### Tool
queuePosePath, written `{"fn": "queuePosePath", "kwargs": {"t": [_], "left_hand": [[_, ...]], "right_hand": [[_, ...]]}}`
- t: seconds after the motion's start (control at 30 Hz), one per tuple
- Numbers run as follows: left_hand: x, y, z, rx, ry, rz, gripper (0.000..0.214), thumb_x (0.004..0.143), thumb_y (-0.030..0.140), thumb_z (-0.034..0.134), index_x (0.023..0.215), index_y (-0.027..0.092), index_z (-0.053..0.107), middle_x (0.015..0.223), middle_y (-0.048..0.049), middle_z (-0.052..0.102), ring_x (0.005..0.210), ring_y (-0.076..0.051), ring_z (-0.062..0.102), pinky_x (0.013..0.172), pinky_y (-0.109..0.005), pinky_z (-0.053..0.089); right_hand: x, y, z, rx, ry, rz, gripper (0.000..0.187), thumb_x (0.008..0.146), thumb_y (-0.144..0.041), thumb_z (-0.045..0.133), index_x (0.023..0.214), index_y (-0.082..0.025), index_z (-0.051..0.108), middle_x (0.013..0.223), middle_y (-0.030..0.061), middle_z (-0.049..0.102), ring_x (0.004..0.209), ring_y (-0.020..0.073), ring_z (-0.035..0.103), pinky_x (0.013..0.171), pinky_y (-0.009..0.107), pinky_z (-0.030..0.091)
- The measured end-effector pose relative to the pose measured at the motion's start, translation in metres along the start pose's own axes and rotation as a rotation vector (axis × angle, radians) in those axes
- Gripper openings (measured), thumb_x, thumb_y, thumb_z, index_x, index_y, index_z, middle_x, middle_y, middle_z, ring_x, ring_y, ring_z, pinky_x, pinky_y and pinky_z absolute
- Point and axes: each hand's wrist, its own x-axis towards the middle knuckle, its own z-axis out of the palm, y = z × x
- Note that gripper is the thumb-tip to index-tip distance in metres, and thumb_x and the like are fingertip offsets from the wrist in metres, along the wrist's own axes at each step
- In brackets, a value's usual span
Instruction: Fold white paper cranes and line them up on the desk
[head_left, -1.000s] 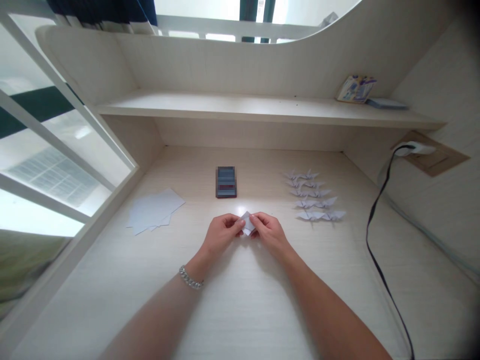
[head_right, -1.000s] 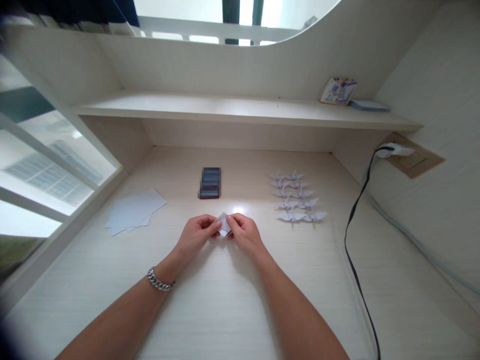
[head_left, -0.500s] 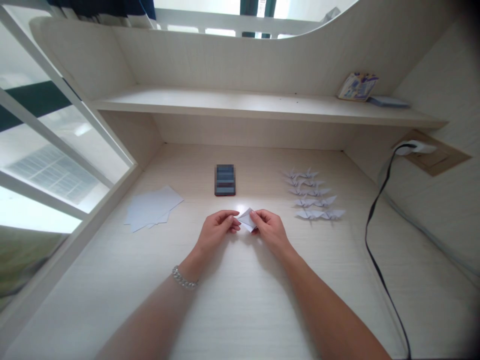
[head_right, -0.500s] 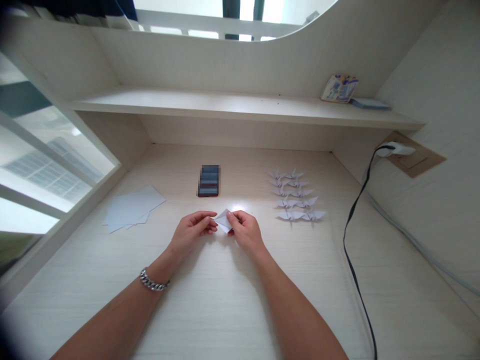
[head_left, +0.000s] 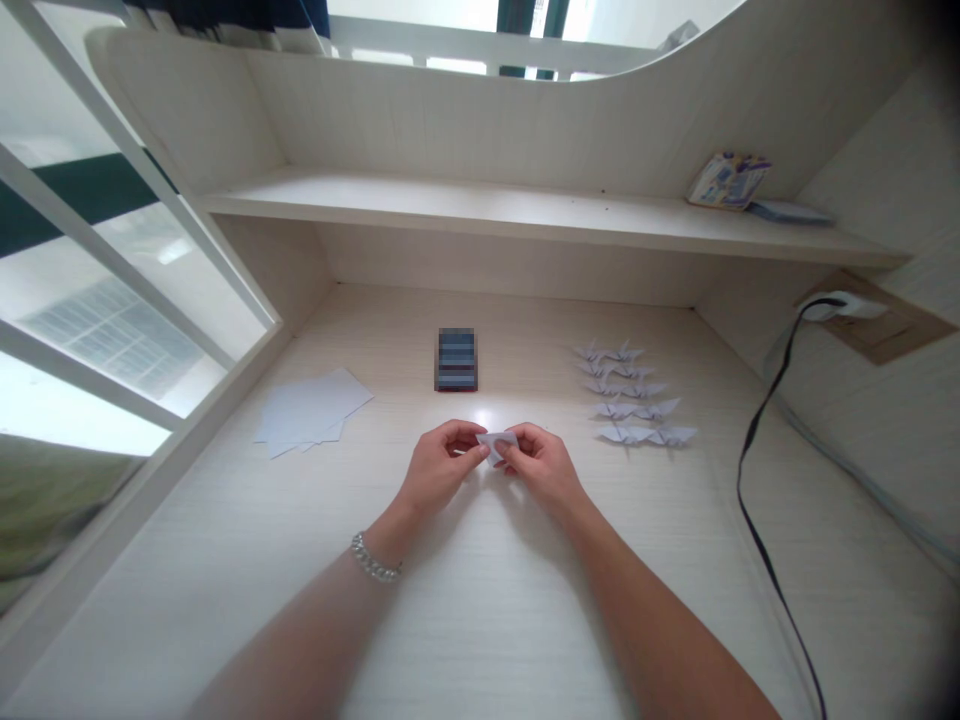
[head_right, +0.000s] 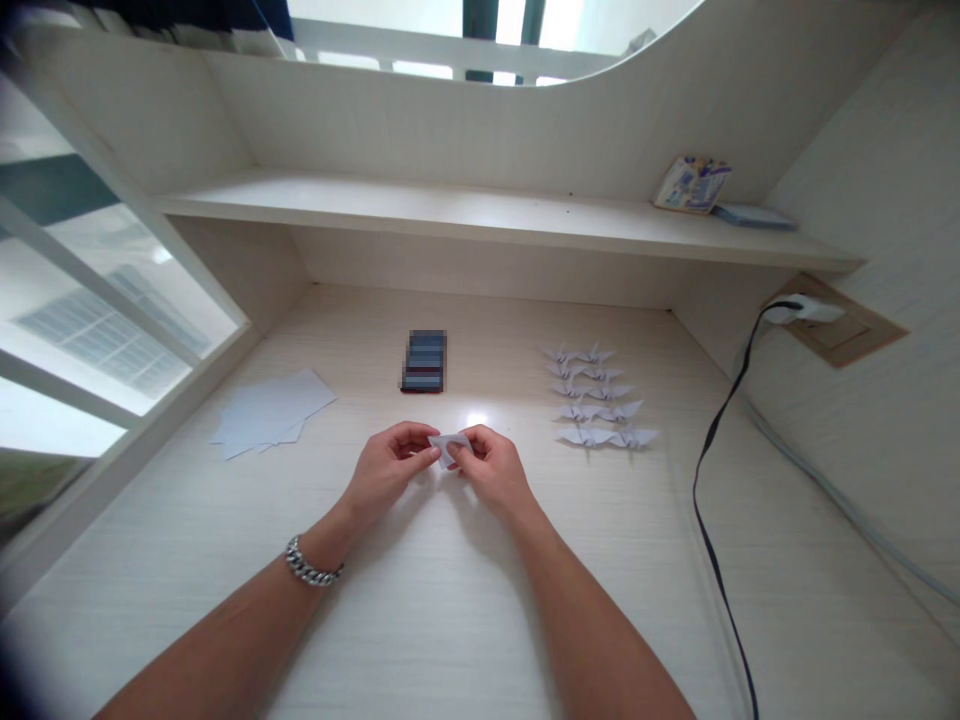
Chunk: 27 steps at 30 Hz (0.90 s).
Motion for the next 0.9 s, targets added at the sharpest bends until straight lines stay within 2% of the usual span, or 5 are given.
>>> {"fn": "queuePosePath", "kwargs": {"t": [0.27,0.33,0.43,0.57,0.9], "left_hand": [[-0.002,0.005,0.000,0.072,0.100,0.020,0.025,0.068,0.032,0.066,0.087,0.017,0.069,0.085,-0.0067,0.068,0.071,-0.016,0.061,0.062,-0.024,0.046],[-0.003,0.008,0.000,0.060,0.117,0.018,0.026,0.068,0.034,0.066,0.088,0.017,0.069,0.078,-0.0053,0.068,0.065,-0.014,0.059,0.057,-0.023,0.045],[-0.004,0.010,0.002,-0.048,0.074,-0.026,0.032,0.070,0.035,0.065,0.094,0.015,0.067,0.063,-0.0029,0.064,0.054,-0.012,0.055,0.050,-0.023,0.043],[-0.006,0.011,0.005,-0.187,0.022,-0.036,0.031,0.070,0.033,0.066,0.093,0.012,0.065,0.068,-0.0057,0.067,0.059,-0.014,0.059,0.056,-0.026,0.047],[-0.005,0.009,0.003,-0.187,0.039,0.003,0.028,0.068,0.030,0.069,0.089,0.012,0.065,0.068,-0.0055,0.067,0.059,-0.013,0.060,0.055,-0.024,0.046]], "right_hand": [[-0.002,-0.001,0.004,0.000,0.055,-0.077,0.023,0.072,-0.038,0.063,0.079,-0.016,0.065,0.067,0.0038,0.064,0.060,0.0162,0.062,0.056,0.028,0.049],[-0.003,0.000,0.006,0.008,0.079,-0.101,0.019,0.073,-0.034,0.063,0.080,-0.017,0.066,0.069,0.0044,0.066,0.064,0.0169,0.062,0.057,0.028,0.049],[-0.004,-0.001,0.008,0.012,0.106,-0.147,0.015,0.073,-0.028,0.062,0.082,-0.018,0.068,0.073,0.0046,0.067,0.067,0.0169,0.062,0.061,0.029,0.050],[-0.007,-0.005,0.010,0.018,0.137,-0.193,0.014,0.073,-0.024,0.062,0.084,-0.019,0.070,0.078,0.0047,0.069,0.068,0.0161,0.061,0.063,0.029,0.050],[-0.007,0.000,0.011,0.034,0.109,-0.254,0.015,0.074,-0.022,0.063,0.087,-0.020,0.070,0.079,0.0036,0.069,0.070,0.0159,0.063,0.062,0.028,0.050]]}}
